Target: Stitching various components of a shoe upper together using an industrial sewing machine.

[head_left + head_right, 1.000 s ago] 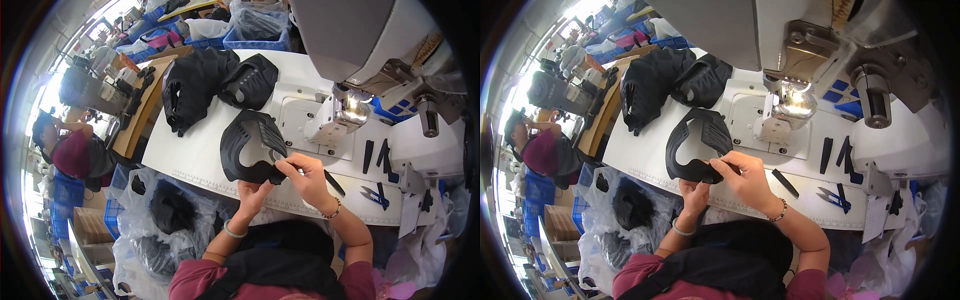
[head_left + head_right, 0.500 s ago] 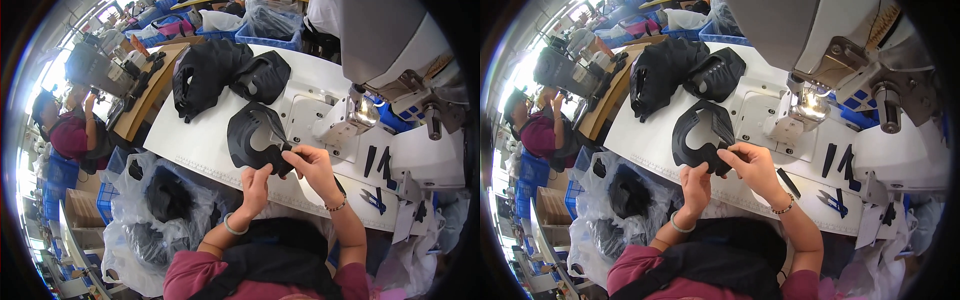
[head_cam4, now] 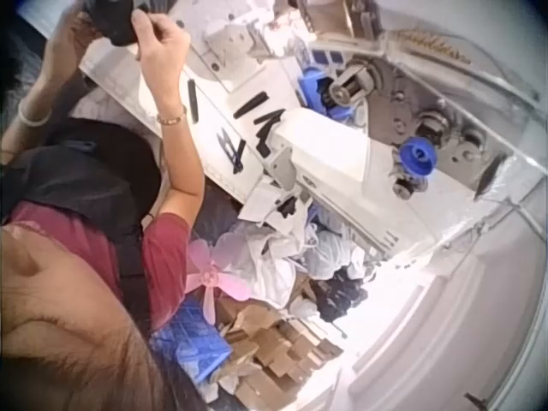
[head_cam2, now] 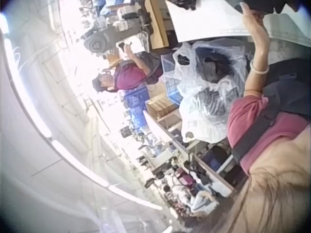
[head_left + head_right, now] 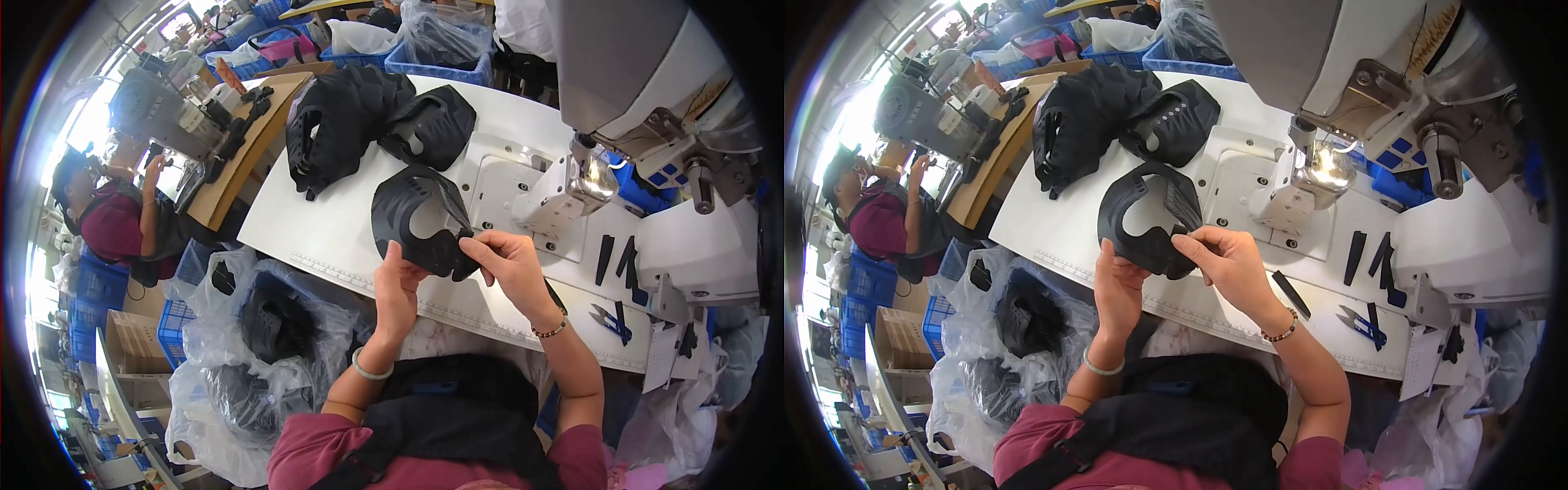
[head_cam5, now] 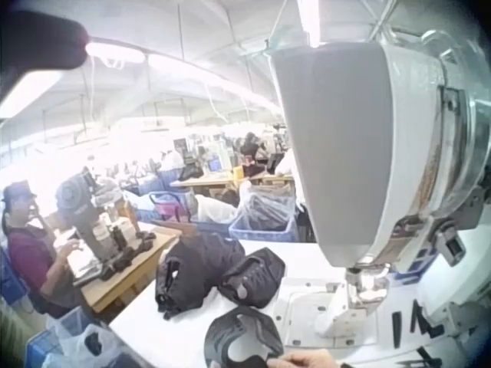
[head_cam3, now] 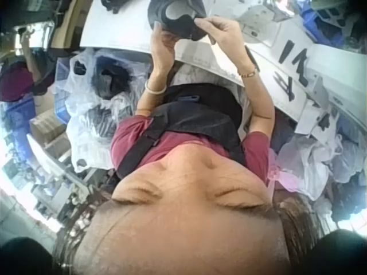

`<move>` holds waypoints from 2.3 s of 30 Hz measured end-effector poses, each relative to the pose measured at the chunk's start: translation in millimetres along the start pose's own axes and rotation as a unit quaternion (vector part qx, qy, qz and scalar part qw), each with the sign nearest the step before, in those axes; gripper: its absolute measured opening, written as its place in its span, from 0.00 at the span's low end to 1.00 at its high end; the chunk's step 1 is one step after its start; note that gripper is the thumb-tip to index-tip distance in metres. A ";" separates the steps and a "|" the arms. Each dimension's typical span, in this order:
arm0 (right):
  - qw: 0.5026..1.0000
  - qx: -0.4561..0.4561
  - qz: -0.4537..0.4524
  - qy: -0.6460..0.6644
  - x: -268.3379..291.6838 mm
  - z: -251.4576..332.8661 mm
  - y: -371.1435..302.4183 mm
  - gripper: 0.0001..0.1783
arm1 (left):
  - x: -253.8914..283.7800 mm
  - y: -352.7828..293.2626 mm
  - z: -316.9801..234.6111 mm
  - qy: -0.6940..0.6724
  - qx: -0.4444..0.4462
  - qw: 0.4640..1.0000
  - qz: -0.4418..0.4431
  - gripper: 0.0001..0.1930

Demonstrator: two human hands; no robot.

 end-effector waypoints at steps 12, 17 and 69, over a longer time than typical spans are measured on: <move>0.993 0.076 0.069 -0.058 -6.4 6.3 -3.8 0.07 | -10.1 -4.3 3.5 0.134 -0.079 0.987 0.031 0.06; 0.995 0.024 0.090 -0.041 -5.1 11.0 1.3 0.05 | -9.1 -2.1 -1.4 0.144 -0.106 0.984 0.017 0.06; 0.817 0.235 0.129 -0.511 0.7 -53.0 -14.5 0.17 | -44.3 231.5 -5.8 0.877 -0.239 0.414 -0.056 0.27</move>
Point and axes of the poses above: each hand's wrist, its own y-axis towards the middle knuckle, its own x-axis out of the back of the hand, z = x × y, the point moved 2 cm from there along y, towards the middle knuckle, and after that the axes turned 7 degrees about x, right-handed, at the moved point
